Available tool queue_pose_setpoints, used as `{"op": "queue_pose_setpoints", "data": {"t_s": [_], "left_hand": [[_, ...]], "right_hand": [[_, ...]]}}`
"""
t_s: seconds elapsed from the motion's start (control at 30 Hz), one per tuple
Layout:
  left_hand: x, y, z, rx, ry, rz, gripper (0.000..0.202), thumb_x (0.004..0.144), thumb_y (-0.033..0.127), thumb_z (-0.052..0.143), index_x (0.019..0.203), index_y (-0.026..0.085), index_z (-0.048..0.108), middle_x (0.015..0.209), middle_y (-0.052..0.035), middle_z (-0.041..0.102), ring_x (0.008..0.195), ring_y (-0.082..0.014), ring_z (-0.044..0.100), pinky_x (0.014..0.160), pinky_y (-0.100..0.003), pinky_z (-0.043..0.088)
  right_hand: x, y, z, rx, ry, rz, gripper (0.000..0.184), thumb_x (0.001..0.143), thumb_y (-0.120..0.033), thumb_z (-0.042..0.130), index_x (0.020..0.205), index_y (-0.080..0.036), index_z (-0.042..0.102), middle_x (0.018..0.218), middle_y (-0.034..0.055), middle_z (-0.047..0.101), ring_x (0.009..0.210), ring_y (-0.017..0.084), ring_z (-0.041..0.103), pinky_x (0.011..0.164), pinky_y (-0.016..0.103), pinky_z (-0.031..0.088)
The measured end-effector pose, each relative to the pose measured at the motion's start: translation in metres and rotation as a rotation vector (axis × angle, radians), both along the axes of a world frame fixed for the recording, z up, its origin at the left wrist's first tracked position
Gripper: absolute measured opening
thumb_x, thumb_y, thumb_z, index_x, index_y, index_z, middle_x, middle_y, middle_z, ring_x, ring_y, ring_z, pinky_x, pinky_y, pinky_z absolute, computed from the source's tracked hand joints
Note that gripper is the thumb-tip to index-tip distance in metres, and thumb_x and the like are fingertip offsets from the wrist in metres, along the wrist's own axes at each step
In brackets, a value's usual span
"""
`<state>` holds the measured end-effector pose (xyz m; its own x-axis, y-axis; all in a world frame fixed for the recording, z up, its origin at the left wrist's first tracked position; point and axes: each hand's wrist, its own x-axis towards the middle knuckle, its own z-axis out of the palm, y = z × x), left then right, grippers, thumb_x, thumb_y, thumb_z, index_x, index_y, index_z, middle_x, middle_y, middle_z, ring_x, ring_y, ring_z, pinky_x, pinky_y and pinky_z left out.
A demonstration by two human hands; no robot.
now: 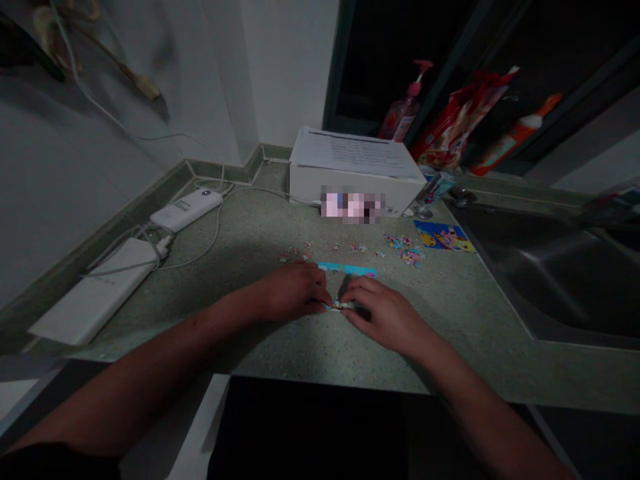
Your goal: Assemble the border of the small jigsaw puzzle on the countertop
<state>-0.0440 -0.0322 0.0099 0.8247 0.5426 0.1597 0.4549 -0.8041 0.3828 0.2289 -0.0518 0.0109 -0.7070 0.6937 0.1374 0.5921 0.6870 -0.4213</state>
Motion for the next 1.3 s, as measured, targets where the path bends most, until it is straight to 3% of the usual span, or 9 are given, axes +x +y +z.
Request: {"op": "queue_pose_setpoints", "data": {"t_s": [0.53, 0.6, 0.7, 0.8, 0.87, 0.97, 1.1, 1.2, 1.3], "left_hand": [[0.001, -0.001, 0.001, -0.066, -0.076, 0.023, 0.015, 0.1, 0.021, 0.073, 0.109, 0.026, 0.083, 0.097, -0.0042, 0.076, 0.097, -0.023, 0.068, 0.094, -0.038, 0.048], [-0.001, 0.002, 0.006, -0.104, -0.112, 0.127, 0.015, 0.1, 0.021, 0.07, 0.108, 0.025, 0.082, 0.099, -0.0057, 0.075, 0.098, -0.0239, 0.067, 0.095, -0.039, 0.048], [-0.014, 0.009, 0.016, -0.12, -0.135, 0.441, 0.014, 0.099, 0.023, 0.067, 0.1, 0.021, 0.082, 0.099, -0.009, 0.073, 0.095, -0.0262, 0.065, 0.091, -0.04, 0.048], [-0.037, 0.018, 0.026, -0.124, -0.019, 0.749, 0.018, 0.099, 0.027, 0.064, 0.099, 0.019, 0.08, 0.099, -0.0097, 0.072, 0.09, -0.0256, 0.063, 0.085, -0.038, 0.046], [-0.051, 0.021, 0.03, -0.131, 0.102, 0.819, 0.018, 0.097, 0.029, 0.065, 0.099, 0.019, 0.08, 0.098, -0.0092, 0.073, 0.087, -0.0251, 0.063, 0.082, -0.037, 0.045], [-0.061, 0.021, 0.028, -0.172, 0.198, 0.772, 0.019, 0.094, 0.03, 0.067, 0.101, 0.02, 0.081, 0.096, -0.0092, 0.075, 0.083, -0.0244, 0.064, 0.077, -0.035, 0.044], [-0.057, 0.019, 0.018, -0.168, 0.178, 0.744, 0.025, 0.092, 0.027, 0.066, 0.113, 0.02, 0.078, 0.1, -0.011, 0.076, 0.082, -0.0247, 0.064, 0.073, -0.036, 0.043], [-0.053, 0.019, 0.012, -0.171, 0.113, 0.752, 0.018, 0.091, 0.025, 0.066, 0.106, 0.021, 0.076, 0.098, -0.0106, 0.073, 0.081, -0.0246, 0.062, 0.075, -0.037, 0.044], [-0.053, 0.021, 0.013, -0.217, 0.107, 0.765, 0.01, 0.091, 0.024, 0.066, 0.096, 0.021, 0.074, 0.096, -0.01, 0.07, 0.083, -0.0254, 0.063, 0.079, -0.039, 0.045]], "right_hand": [[0.0, 0.003, -0.004, 0.036, 0.055, -0.042, 0.013, 0.103, -0.022, 0.06, 0.1, -0.025, 0.072, 0.103, 0.0049, 0.073, 0.093, 0.021, 0.072, 0.081, 0.036, 0.058], [0.002, 0.006, -0.002, 0.048, 0.114, -0.066, 0.014, 0.104, -0.024, 0.06, 0.102, -0.026, 0.073, 0.104, 0.0056, 0.074, 0.093, 0.021, 0.072, 0.08, 0.036, 0.059], [0.008, 0.016, 0.007, 0.105, 0.208, -0.133, 0.015, 0.105, -0.028, 0.06, 0.104, -0.026, 0.075, 0.104, 0.0074, 0.074, 0.092, 0.023, 0.073, 0.079, 0.038, 0.059], [0.015, 0.033, 0.022, 0.171, 0.214, -0.162, 0.017, 0.104, -0.03, 0.059, 0.105, -0.027, 0.076, 0.104, 0.0084, 0.075, 0.092, 0.026, 0.073, 0.08, 0.042, 0.059], [0.017, 0.047, 0.03, 0.19, 0.179, -0.161, 0.02, 0.105, -0.032, 0.058, 0.105, -0.026, 0.077, 0.105, 0.0092, 0.075, 0.09, 0.026, 0.072, 0.078, 0.041, 0.058], [0.015, 0.065, 0.029, 0.222, 0.14, -0.179, 0.023, 0.105, -0.035, 0.057, 0.103, -0.024, 0.078, 0.104, 0.0096, 0.075, 0.084, 0.025, 0.07, 0.075, 0.041, 0.055], [0.013, 0.07, 0.011, 0.218, 0.124, -0.232, 0.025, 0.106, -0.033, 0.054, 0.104, -0.023, 0.077, 0.103, 0.0098, 0.075, 0.089, 0.027, 0.072, 0.076, 0.041, 0.055], [0.016, 0.064, -0.001, 0.184, 0.11, -0.209, 0.025, 0.106, -0.031, 0.054, 0.106, -0.024, 0.078, 0.106, 0.0098, 0.075, 0.095, 0.028, 0.074, 0.079, 0.042, 0.056], [0.022, 0.062, -0.001, 0.181, 0.112, -0.208, 0.024, 0.105, -0.029, 0.054, 0.105, -0.024, 0.078, 0.106, 0.0095, 0.075, 0.092, 0.026, 0.074, 0.081, 0.041, 0.057]]}}
